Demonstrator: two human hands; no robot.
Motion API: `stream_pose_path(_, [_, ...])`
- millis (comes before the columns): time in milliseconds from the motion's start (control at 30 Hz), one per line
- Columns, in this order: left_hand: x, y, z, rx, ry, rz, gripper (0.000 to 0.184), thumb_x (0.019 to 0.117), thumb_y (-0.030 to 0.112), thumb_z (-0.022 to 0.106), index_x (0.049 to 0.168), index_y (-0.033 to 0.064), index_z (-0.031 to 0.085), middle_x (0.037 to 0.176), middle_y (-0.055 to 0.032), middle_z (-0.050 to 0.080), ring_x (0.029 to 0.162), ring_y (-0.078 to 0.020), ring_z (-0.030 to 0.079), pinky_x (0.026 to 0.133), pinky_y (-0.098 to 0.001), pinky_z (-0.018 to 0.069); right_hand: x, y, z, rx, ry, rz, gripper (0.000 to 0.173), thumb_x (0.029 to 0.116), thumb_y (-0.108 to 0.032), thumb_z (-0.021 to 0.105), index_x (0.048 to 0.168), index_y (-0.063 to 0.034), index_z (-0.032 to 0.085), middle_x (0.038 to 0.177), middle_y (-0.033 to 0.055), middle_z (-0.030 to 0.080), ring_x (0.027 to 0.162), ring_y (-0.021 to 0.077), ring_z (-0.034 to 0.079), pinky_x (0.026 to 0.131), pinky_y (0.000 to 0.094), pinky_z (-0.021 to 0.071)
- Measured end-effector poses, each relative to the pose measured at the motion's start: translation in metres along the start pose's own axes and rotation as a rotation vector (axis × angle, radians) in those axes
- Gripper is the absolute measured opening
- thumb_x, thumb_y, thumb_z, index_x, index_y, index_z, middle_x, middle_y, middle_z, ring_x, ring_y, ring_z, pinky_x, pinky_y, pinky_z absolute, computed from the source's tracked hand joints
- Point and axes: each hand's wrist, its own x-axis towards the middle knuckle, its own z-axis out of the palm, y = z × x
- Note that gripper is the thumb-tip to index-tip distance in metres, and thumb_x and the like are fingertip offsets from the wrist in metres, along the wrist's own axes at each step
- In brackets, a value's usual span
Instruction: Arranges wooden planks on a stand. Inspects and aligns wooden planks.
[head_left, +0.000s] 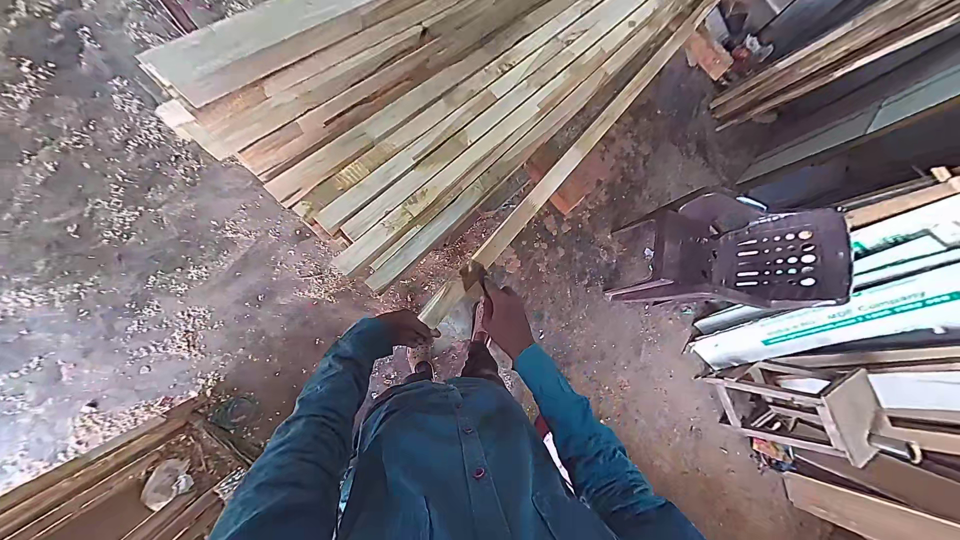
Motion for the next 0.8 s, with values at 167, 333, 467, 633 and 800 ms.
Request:
stream_pose_path(167, [0.009,-0.010,-0.003,-0.036,-0.061,0.012,0.015,0.1011,0.003,0.054,0.099,0.0048,0.069,0.071,0.0020,0.064,0.057,-0.0051,0.058,0.059,-0.0192,0.0511,0.036,0.039,0.063,0.005,0.088,-0.077,0.059,0.1048,-0.013,0.053,0.161,-0.0140,0.034,0.136,0.0303,0.054,0.102,0.0434,0.068,0.087,0.0559,0.0584])
stream_pose_path(333, [0.012,-0.001,-0.002,0.015,0.019,-0.035,0.004,0.0979,0.005,0.064,0.099,0.0017,0.065,0.074,-0.0006,0.064,0.057,-0.0065,0.056,0.059,-0.0222,0.0516,-0.026,0.008,0.056,-0.205,-0.115,0.100,0.065,0.0966,-0.013,0.059,0.158,-0.0113,0.040,0.142,0.0286,0.051,0.116,0.0420,0.063,0.095,0.0523,0.0554])
stream_pose_path(467, [0.018,-0.010,0.008,0.172,0.075,-0.026,0.010,0.0933,0.006,0.071,0.101,-0.0004,0.069,0.073,-0.0025,0.063,0.057,-0.0076,0.055,0.059,-0.0245,0.0510,0.014,-0.004,0.020,-0.063,0.093,0.138,0.051,0.1013,-0.013,0.056,0.150,-0.0016,0.047,0.127,0.0321,0.059,0.109,0.0461,0.065,0.089,0.0579,0.0562])
stream_pose_path(633, [0.009,0.001,0.009,0.109,0.128,-0.072,0.016,0.0948,0.006,0.070,0.109,-0.0020,0.066,0.085,-0.0056,0.066,0.067,-0.0088,0.060,0.067,-0.0259,0.0539,0.021,-0.022,0.040,-0.016,-0.031,0.184,0.048,0.1046,-0.019,0.052,0.147,0.0014,0.045,0.131,0.0312,0.055,0.104,0.0427,0.068,0.087,0.0535,0.0588])
stream_pose_path(800, [0.018,-0.008,0.007,0.101,0.101,-0.104,0.017,0.0918,0.008,0.074,0.104,-0.0014,0.067,0.081,-0.0068,0.066,0.066,-0.0118,0.062,0.067,-0.0295,0.0562,-0.026,-0.025,0.061,-0.101,-0.241,0.123,0.059,0.1031,-0.019,0.053,0.157,-0.0025,0.035,0.138,0.0297,0.051,0.107,0.0389,0.068,0.090,0.0475,0.0577])
